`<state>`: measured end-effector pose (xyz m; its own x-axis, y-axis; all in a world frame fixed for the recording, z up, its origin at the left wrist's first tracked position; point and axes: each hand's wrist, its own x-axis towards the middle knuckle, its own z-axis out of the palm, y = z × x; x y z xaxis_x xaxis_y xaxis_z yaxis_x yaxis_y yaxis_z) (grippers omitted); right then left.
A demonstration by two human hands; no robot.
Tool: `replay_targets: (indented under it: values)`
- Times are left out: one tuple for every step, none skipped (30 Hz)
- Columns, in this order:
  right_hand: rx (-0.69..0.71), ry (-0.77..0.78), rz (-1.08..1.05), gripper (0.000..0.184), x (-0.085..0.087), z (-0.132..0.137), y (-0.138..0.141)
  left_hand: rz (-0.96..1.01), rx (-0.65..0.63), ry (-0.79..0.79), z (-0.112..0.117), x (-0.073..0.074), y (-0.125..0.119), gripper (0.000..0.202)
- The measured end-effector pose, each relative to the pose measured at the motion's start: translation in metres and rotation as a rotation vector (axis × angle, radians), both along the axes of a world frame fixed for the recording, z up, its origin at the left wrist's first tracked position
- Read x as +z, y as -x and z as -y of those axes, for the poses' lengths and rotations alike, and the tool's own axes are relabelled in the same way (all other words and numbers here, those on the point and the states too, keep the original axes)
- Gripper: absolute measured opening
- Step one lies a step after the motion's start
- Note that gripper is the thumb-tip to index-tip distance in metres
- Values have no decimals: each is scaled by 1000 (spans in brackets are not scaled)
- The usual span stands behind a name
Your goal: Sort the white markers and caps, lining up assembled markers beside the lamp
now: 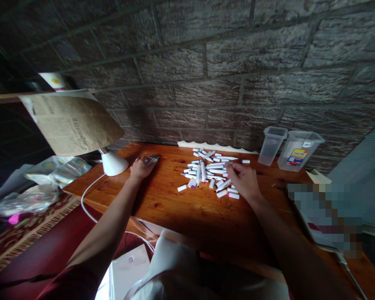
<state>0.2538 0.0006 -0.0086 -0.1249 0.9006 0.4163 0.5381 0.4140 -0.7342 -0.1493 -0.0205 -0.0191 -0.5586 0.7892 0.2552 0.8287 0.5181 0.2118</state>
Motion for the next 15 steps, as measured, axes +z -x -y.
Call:
replay_targets:
  values:
    - [-3, -2, -1, 47, 0, 0, 0, 5, 0, 2, 0, 0, 0, 46]
    - [-4, -5, -2, 47, 1, 0, 0, 10, -1, 4, 0, 0, 1, 45]
    - [-4, -9, -1, 47, 1, 0, 0, 14, -1, 5, 0, -1, 1, 45]
    - [-3, -13, -2, 47, 1, 0, 0, 18, -1, 5, 0, -1, 2, 45]
    - [1, -16, -1, 47, 2, 1, 0, 22, -1, 6, 0, -1, 2, 45]
    - [6, -19, -1, 48, 2, 1, 0, 27, 0, 6, 0, -1, 2, 45]
    - [9, -24, -3, 48, 2, 1, 1, 27, 0, 5, 0, -1, 2, 46]
    - [11, -32, -5, 48, 1, 0, 1, 18, 3, -2, 0, -1, 1, 46]
    - [14, -40, -5, 49, 1, 0, 2, -1, 4, -22, -1, 0, -1, 45]
    - [17, -49, -5, 49, 0, 0, 3, -31, 0, -60, -2, 2, -5, 45]
    - [23, -56, -3, 49, 0, 0, 4, -63, -21, -115, -3, 4, -12, 43]
    - [28, -60, 1, 49, -1, 0, 5, -86, -72, -171, -6, 7, -20, 41]
    - [32, -68, 5, 49, -1, 0, 6, -94, -151, -224, -8, 11, -31, 40]
    - [33, -77, 14, 49, -1, 0, 7, -68, -286, -247, -11, 15, -45, 38]
    - [31, -83, 19, 49, -1, 0, 8, -9, -452, -216, -13, 19, -59, 38]
